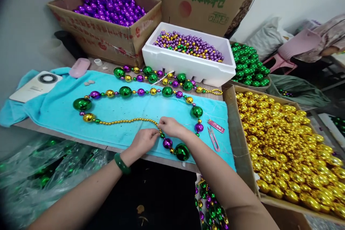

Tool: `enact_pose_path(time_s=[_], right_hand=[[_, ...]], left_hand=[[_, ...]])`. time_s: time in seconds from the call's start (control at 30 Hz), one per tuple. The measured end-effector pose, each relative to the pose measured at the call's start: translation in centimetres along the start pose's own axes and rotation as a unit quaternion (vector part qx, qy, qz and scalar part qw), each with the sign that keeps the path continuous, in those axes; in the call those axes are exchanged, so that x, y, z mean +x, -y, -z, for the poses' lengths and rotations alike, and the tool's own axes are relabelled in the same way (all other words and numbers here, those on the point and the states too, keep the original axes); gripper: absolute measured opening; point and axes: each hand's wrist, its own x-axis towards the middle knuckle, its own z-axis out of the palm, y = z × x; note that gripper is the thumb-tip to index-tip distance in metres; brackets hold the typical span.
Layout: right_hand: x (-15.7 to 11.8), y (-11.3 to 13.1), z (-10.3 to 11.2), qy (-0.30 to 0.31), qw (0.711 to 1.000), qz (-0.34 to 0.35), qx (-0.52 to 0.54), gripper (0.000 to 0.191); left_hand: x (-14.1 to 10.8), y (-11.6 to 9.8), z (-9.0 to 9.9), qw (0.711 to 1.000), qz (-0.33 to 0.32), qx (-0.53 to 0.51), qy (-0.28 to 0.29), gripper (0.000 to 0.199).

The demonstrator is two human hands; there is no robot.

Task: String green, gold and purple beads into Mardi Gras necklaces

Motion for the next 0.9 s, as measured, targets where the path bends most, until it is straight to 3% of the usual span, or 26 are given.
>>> enact_pose_path(time_s=[0.17,0.23,0.47,0.67,0.8,0.9], right_hand=[[-0.2,-0.4,1.6,0.1,0.991,-0.04,-0.074,0.011],[-0.2,-0.7,1.9,0.11,0.99,-0.037,-0.08,0.007],[-0.4,-2.1,1.0,0.042,0.997,0.017,-0.058,0.011],[-0.7,-3.6,0.2,0.002,0.999,0.011,-0.039,0.012],[-0.8,-4.0,0.3,-0.016,1.0,0.01,-0.015,0.014],[-1.0,-3.9,0.7,-0.018,1.0,0.018,0.016,0.015]], left_hand=[[0.3,0.2,-0.1,0.999,-0.009,0.043,0.004,0.029],[0.4,0.3,0.0,0.999,-0.016,0.042,0.005,0.029],[0.3,0.5,0.3,0.995,-0.059,0.073,-0.019,0.027],[0.0,0.9,-0.7,0.995,-0.042,0.086,-0.027,0.026],[0.0,1.0,-0.2,0.998,-0.044,0.021,-0.024,0.026],[0.2,0.8,0.8,0.996,-0.063,-0.035,-0.057,0.025]])
